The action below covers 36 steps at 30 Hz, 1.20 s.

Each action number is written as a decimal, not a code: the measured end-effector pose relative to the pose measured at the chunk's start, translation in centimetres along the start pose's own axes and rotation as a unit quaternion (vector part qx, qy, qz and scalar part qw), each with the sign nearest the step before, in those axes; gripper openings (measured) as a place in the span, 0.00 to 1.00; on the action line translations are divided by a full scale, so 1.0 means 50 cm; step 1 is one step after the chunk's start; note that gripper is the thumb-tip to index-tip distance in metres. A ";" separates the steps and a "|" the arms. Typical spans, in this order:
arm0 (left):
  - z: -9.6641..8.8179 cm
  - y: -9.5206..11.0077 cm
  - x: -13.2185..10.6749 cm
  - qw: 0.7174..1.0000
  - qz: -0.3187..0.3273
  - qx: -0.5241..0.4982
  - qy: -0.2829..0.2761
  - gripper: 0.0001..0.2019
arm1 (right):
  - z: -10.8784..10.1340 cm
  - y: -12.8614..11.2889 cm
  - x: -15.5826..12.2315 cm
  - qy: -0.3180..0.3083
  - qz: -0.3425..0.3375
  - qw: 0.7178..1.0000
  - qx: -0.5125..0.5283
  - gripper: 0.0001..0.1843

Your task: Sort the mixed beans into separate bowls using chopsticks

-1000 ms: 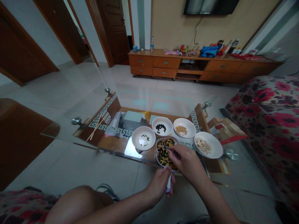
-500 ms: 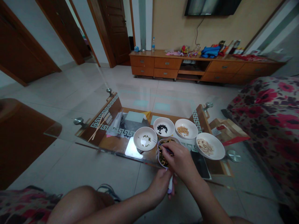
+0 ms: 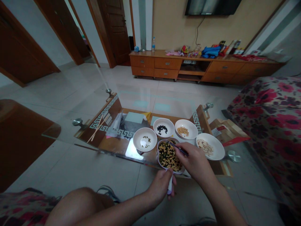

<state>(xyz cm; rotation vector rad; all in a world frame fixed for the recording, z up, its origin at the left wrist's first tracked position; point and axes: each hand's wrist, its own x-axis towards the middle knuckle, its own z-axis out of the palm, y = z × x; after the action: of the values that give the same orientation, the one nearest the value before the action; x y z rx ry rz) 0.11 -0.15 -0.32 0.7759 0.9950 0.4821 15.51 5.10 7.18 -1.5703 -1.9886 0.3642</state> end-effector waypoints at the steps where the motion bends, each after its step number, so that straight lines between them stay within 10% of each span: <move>1: 0.000 0.000 0.001 1.000 -0.001 -0.001 0.001 0.36 | -0.002 0.004 -0.001 -0.007 0.004 1.000 -0.004 0.11; 36: 0.001 -0.003 -0.002 1.000 0.002 -0.001 -0.005 0.36 | -0.003 -0.015 -0.009 -0.220 0.067 0.973 0.007 0.08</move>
<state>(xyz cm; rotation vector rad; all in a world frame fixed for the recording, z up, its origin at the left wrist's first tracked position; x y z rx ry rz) 0.10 -0.32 -0.38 0.7773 0.9837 0.4828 15.08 4.44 7.57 -1.7326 -2.1958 0.8414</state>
